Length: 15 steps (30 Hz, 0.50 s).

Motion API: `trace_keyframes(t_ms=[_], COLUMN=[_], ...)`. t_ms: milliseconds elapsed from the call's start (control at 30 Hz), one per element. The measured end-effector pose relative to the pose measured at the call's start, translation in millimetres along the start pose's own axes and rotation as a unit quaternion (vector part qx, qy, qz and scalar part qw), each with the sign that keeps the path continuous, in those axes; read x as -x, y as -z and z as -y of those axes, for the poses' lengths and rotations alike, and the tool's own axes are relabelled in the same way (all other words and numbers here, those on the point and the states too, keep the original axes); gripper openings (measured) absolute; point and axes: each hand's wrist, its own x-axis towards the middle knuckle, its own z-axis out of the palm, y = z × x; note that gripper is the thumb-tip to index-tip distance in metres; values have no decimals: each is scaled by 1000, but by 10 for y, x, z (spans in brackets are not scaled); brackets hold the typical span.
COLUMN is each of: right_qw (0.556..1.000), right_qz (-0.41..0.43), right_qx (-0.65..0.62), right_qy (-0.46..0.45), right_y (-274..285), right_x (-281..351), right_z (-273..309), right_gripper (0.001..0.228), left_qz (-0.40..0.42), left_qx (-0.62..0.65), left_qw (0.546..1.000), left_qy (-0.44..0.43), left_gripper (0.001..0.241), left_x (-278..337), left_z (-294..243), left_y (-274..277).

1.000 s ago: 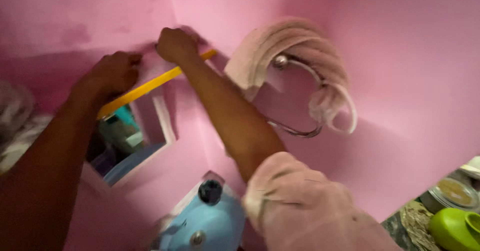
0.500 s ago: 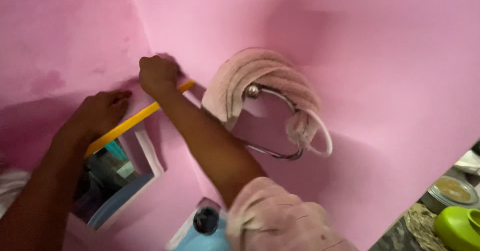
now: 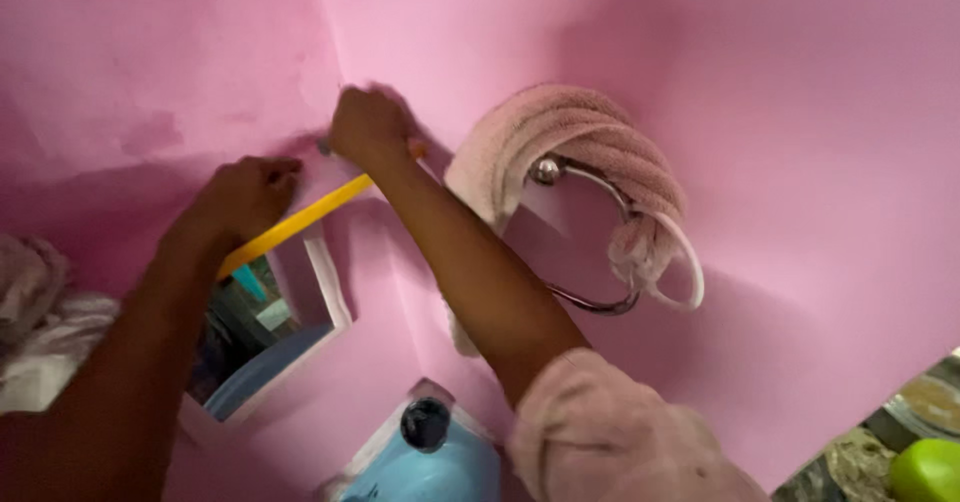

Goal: The person scrubs a pink wall above a small shelf using a green sponge, then wipes the area with a white cloth. They rinse the cloth in a blue sink and continue scrubbing and wiping the wall and shelf.

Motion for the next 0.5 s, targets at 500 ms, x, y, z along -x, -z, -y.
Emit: trace_keyframes(t_ms=[500], right_qw=[999], right_qz=[14], right_qx=[-3], right_qy=[46], right_y=[32], right_x=[147], right_z=[55], right_gripper=[23], left_qz=[-36], left_qx=[-10], left_qw=[998], left_qy=[-41], left_gripper=[41], left_x=[-21], left_z=[-15], left_y=[43])
